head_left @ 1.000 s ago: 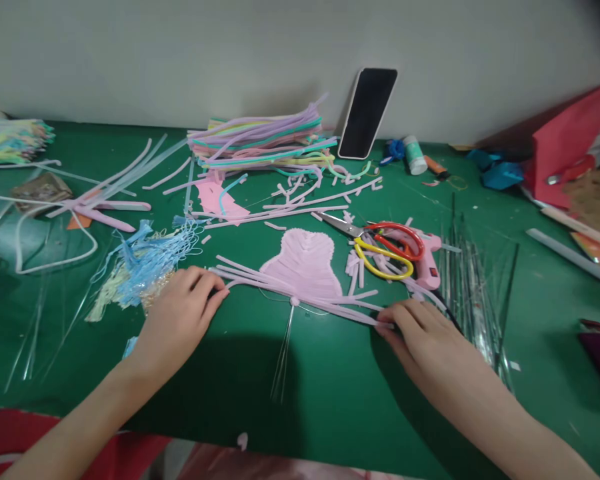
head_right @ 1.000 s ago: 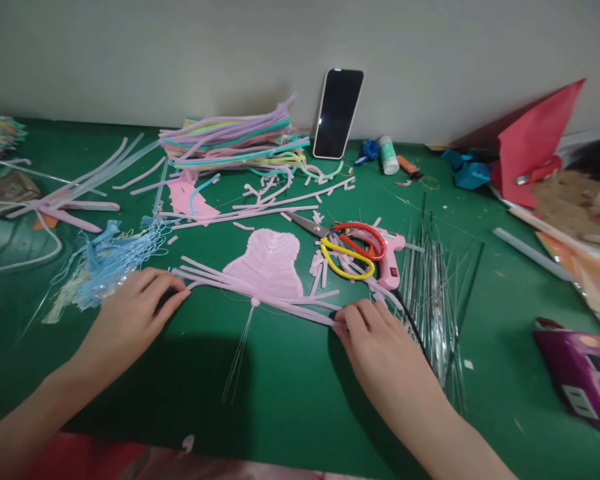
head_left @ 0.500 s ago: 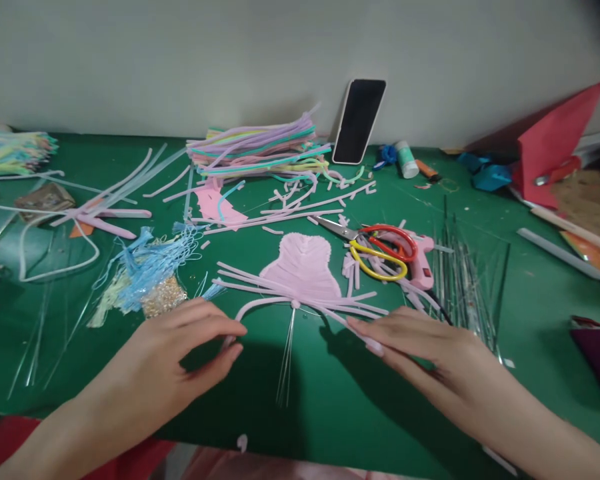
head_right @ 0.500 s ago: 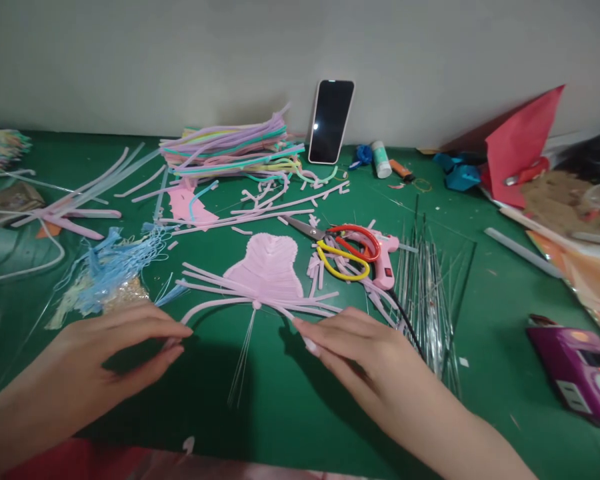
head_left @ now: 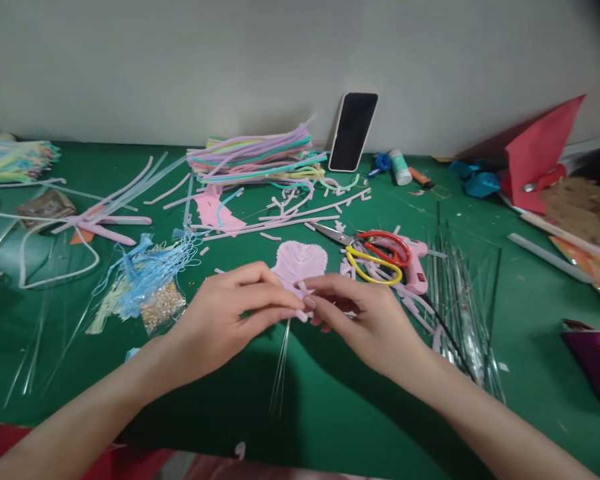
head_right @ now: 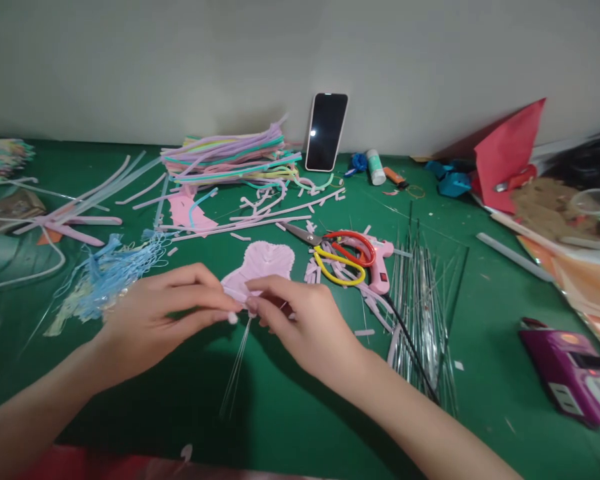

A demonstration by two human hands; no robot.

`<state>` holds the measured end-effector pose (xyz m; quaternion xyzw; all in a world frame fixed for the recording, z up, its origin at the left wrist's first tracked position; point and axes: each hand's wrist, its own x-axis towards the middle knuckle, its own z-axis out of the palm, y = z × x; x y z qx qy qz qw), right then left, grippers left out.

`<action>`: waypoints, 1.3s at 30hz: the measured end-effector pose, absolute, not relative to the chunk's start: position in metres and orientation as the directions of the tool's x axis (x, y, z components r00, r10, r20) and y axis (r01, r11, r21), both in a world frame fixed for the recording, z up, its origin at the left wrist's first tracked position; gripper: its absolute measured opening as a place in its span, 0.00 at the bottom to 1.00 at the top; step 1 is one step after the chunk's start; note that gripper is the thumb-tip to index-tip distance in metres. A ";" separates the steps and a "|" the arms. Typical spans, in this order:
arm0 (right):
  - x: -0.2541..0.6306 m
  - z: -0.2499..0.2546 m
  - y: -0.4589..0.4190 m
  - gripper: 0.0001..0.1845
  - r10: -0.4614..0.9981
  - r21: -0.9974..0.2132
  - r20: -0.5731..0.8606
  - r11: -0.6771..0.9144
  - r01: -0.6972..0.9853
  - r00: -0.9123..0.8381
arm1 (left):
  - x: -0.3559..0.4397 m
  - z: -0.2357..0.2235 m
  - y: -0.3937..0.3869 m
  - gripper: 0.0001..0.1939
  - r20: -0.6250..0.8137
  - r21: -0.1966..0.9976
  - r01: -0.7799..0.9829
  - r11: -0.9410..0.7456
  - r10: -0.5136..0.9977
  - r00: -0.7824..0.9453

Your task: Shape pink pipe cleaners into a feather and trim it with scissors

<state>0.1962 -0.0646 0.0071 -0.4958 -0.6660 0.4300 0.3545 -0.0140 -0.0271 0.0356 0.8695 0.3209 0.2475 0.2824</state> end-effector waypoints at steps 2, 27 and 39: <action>0.191 0.006 -0.061 0.08 0.970 -0.924 0.084 0.161 0.347 -0.226 | -0.007 0.033 -0.026 0.06 0.249 0.663 0.412 -0.625 0.703 0.667; 0.196 0.004 -0.054 0.10 0.846 -0.751 0.327 0.504 0.427 -0.422 | -0.002 0.022 -0.010 0.10 0.095 0.797 0.455 -0.397 0.827 0.554; 0.262 -0.022 -0.077 0.09 0.880 -0.562 0.260 0.472 0.679 -0.397 | -0.084 -0.005 -0.029 0.12 0.137 0.281 0.684 -0.673 0.734 0.666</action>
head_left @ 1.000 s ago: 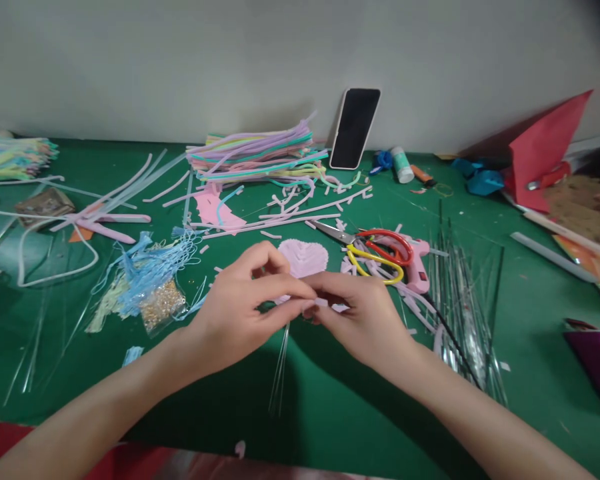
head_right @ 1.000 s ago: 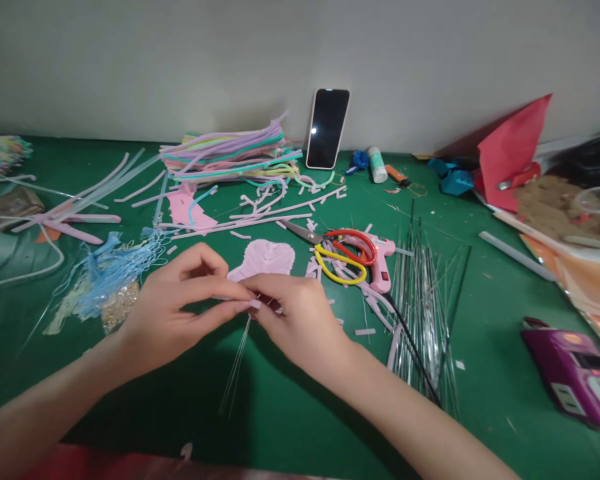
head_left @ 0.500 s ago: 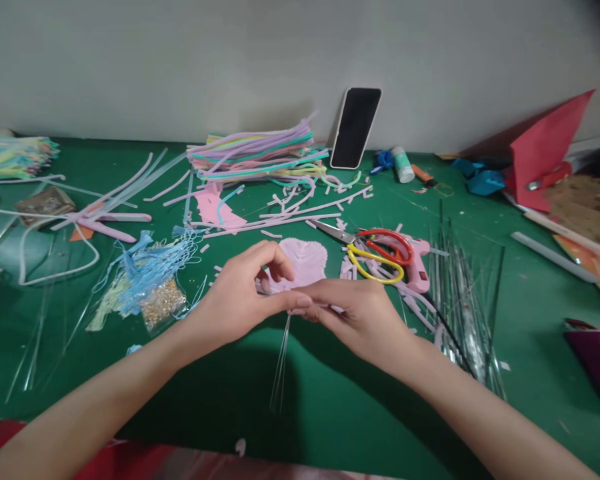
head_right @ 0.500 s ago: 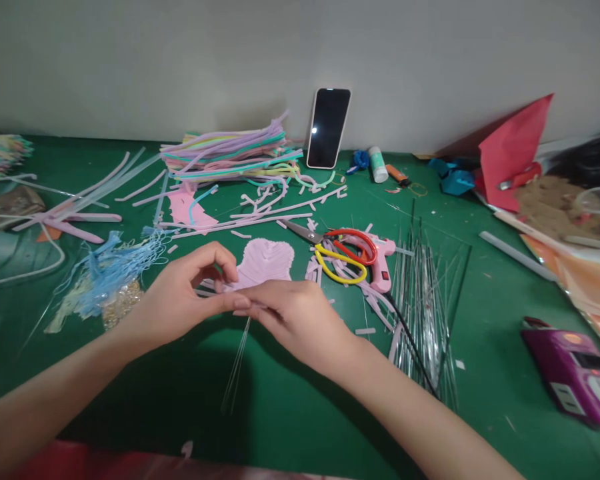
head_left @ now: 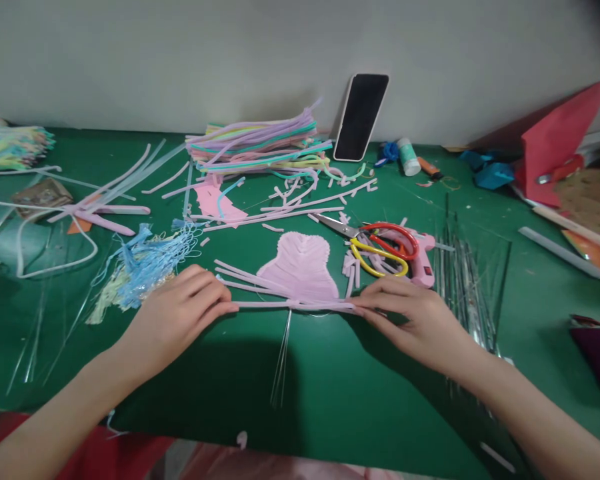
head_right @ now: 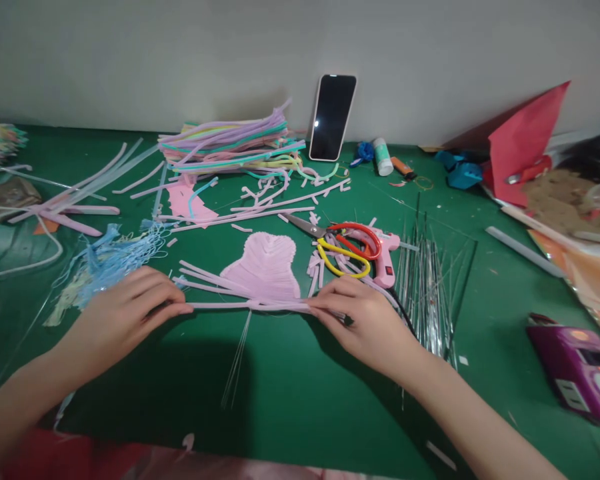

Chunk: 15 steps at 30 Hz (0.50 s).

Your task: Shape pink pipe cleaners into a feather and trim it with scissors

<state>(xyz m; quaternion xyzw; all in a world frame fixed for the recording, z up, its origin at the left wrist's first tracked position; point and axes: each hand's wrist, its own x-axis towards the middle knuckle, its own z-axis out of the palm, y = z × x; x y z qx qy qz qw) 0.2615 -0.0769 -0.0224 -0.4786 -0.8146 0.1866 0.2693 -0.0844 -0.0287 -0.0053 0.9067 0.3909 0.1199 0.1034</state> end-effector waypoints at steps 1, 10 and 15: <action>0.265 -0.024 -0.077 0.08 0.872 -0.537 0.267 0.488 0.689 -0.410 | -0.088 -0.008 -0.027 0.12 0.123 0.290 0.678 -0.675 0.729 0.673; 0.283 -0.032 -0.088 0.06 0.847 -0.459 0.255 0.531 0.712 -0.467 | -0.107 -0.018 -0.008 0.13 0.075 0.331 0.665 -0.669 0.721 0.688; 0.283 -0.036 -0.093 0.09 0.805 -0.367 0.276 0.593 0.717 -0.525 | -0.107 -0.021 -0.005 0.14 0.083 0.295 0.629 -0.719 0.675 0.733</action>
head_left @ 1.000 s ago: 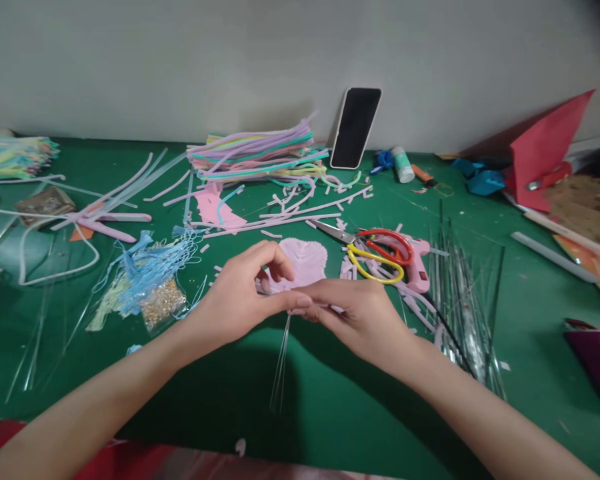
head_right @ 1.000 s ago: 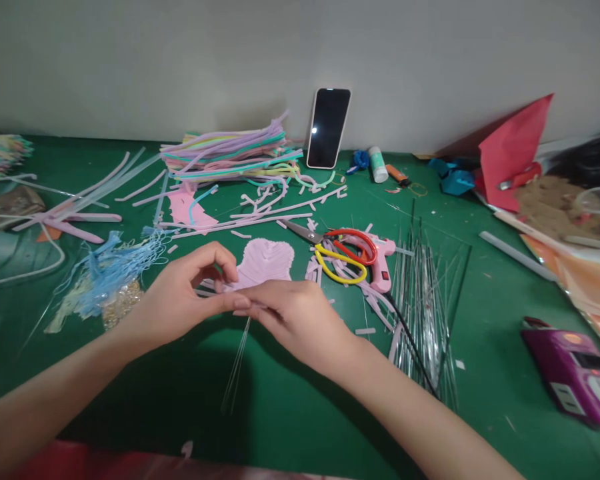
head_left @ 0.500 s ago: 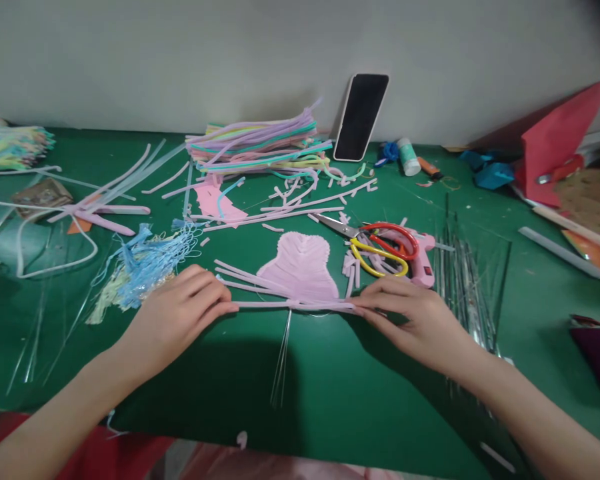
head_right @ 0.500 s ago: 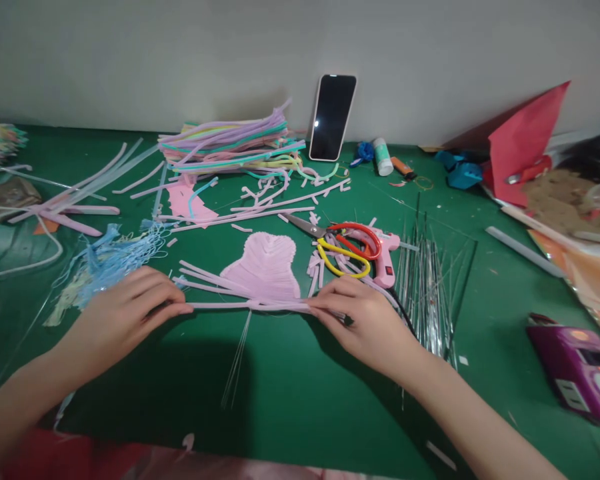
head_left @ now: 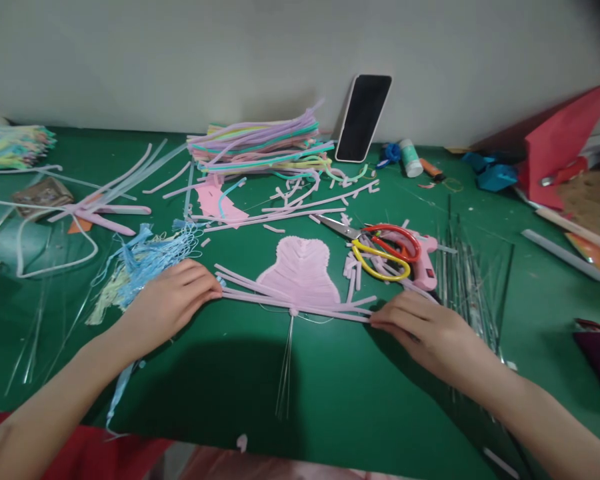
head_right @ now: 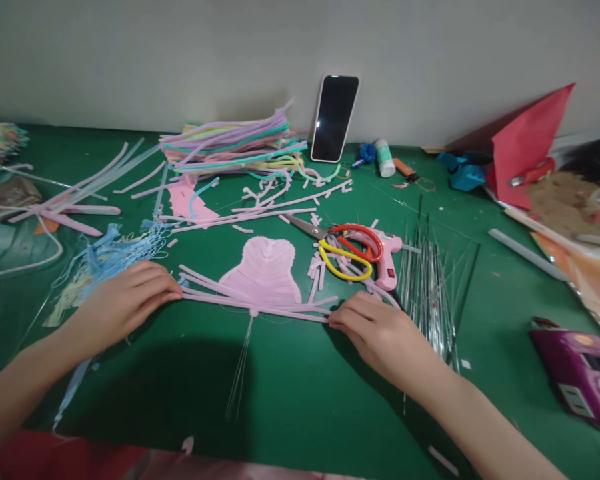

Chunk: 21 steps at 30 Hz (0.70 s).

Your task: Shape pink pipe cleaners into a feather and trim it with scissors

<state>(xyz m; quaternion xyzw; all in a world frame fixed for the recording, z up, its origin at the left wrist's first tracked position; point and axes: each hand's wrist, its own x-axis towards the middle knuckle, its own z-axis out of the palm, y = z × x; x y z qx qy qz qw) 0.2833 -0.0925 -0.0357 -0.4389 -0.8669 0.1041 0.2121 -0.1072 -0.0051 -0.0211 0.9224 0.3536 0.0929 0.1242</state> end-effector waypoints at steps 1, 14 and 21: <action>0.283 -0.035 -0.093 0.09 0.801 -0.357 0.282 0.599 0.717 -0.529 | -0.107 -0.021 -0.005 0.14 0.089 0.288 0.625 -0.725 0.670 0.737; 0.280 -0.028 -0.092 0.14 0.762 -0.197 0.255 0.643 0.740 -0.595 | -0.112 -0.023 -0.008 0.14 0.102 0.206 0.624 -0.754 0.651 0.752; 0.277 -0.018 -0.097 0.06 0.825 -0.170 0.203 0.560 0.811 -0.527 | -0.106 -0.012 -0.013 0.12 0.159 0.200 0.687 -0.699 0.715 0.681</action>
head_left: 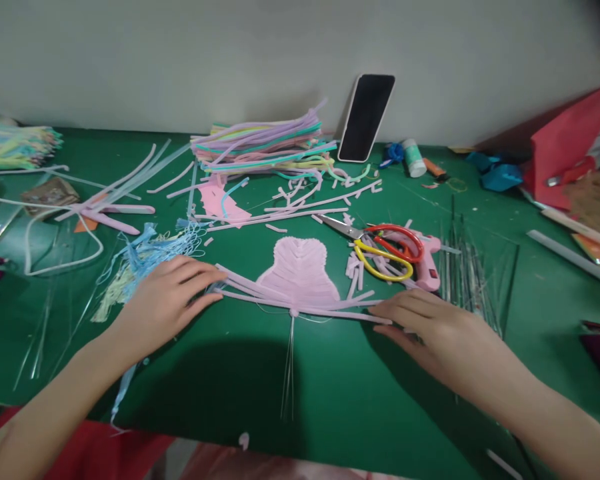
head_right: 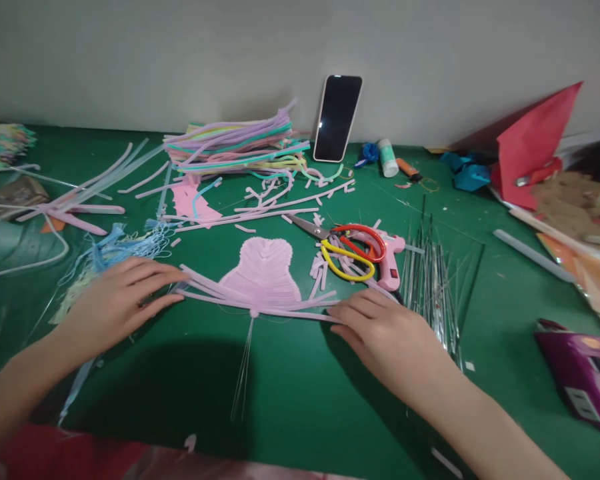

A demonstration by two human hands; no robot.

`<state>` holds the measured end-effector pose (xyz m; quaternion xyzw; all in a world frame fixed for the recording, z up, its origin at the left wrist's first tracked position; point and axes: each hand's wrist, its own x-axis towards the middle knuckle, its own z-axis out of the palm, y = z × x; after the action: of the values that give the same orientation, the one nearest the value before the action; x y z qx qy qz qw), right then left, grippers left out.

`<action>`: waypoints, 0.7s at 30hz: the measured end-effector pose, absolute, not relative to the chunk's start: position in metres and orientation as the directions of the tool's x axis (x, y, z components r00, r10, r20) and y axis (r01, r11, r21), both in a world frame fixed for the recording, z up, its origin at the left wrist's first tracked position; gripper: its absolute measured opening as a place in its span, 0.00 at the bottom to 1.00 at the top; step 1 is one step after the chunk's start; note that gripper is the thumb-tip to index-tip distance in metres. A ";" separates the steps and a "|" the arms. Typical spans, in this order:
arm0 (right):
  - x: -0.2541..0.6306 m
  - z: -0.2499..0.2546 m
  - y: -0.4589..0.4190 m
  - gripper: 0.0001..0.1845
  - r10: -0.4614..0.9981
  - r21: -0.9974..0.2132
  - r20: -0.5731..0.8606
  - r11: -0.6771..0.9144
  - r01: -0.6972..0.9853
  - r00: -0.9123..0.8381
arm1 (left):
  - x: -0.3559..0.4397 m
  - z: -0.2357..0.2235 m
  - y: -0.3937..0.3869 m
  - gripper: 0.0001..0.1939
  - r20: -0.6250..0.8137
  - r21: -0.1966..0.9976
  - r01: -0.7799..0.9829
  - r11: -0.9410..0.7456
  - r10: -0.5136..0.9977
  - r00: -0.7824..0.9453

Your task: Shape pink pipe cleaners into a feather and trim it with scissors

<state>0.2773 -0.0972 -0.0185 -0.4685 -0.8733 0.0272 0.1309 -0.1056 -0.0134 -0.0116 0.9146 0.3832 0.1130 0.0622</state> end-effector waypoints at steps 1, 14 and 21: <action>0.271 -0.015 -0.098 0.06 0.838 -0.174 0.228 0.537 0.826 -0.496 | -0.099 -0.007 -0.019 0.13 0.197 0.193 0.704 -0.683 0.730 0.654; 0.181 -0.034 -0.060 0.06 0.877 -0.500 0.241 0.479 0.722 -0.415 | -0.018 -0.048 -0.100 0.19 0.260 0.139 0.506 -0.851 0.525 0.810; 0.179 -0.036 -0.059 0.08 0.861 -0.397 0.293 0.505 0.767 -0.415 | -0.021 -0.050 -0.097 0.19 0.286 0.162 0.489 -0.857 0.515 0.808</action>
<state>0.1794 -0.0587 -0.0357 -0.4874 -0.8351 0.1007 0.2345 -0.0206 -0.0973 -0.0498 0.9499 0.2643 0.1621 0.0404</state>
